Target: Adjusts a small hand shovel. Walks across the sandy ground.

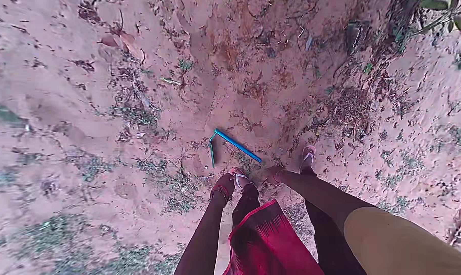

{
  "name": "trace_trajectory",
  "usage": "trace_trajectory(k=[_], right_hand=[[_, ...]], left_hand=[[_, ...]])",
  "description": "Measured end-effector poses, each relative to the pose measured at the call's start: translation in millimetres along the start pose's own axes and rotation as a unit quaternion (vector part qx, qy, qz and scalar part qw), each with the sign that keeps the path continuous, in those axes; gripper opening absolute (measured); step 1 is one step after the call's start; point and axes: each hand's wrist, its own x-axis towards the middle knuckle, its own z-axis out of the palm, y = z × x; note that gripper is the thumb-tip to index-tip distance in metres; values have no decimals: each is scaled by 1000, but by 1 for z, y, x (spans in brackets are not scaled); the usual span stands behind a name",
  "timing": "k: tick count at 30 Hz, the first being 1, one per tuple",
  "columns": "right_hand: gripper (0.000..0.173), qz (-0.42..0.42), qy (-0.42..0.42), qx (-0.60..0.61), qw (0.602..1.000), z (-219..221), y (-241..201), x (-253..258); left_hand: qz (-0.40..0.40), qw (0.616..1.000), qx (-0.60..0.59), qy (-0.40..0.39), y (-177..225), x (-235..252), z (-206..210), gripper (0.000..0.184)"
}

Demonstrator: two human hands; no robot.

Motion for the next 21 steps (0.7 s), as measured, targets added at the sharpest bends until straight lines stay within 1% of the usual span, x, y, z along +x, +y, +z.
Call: trace_trajectory(k=[1,3,4,5,6,8,9,10,11,13,15,17,19,21], right_hand=[[46,23,35,47,998,-18,0,26],[45,52,84,107,989,-37,0,84],[45,59,97,117,987,-40,0,115],[42,63,118,130,982,-45,-3,148],[43,66,129,141,979,-45,-4,175],[47,65,147,144,976,-45,-4,213],[49,61,151,138,977,-44,-6,228],[49,51,167,126,977,-43,-6,238],[46,30,185,116,975,-38,-7,243],[52,-24,196,85,977,-36,4,234],[51,-75,185,121,972,-38,1,204],[54,-122,151,171,966,-49,-12,155],[53,-155,132,127,971,-57,-19,101],[50,-181,122,48,975,-59,-4,38]], left_hand=[[-6,995,-55,78,-6,12,-13,41],[8,966,-136,220,-18,38,-22,39],[25,942,-184,279,-26,54,-15,38],[47,906,-247,339,-33,72,-9,36],[56,863,-332,375,-36,90,5,34],[35,773,-509,376,-20,120,34,31],[19,738,-568,364,-9,132,46,30],[11,718,-596,361,0,142,59,29],[12,714,-597,366,6,150,71,27],[20,720,-577,386,20,159,87,29],[23,718,-550,426,27,154,80,36],[14,690,-540,481,32,138,54,48],[-24,654,-550,519,36,107,25,62],[-56,607,-594,525,39,66,7,71]])
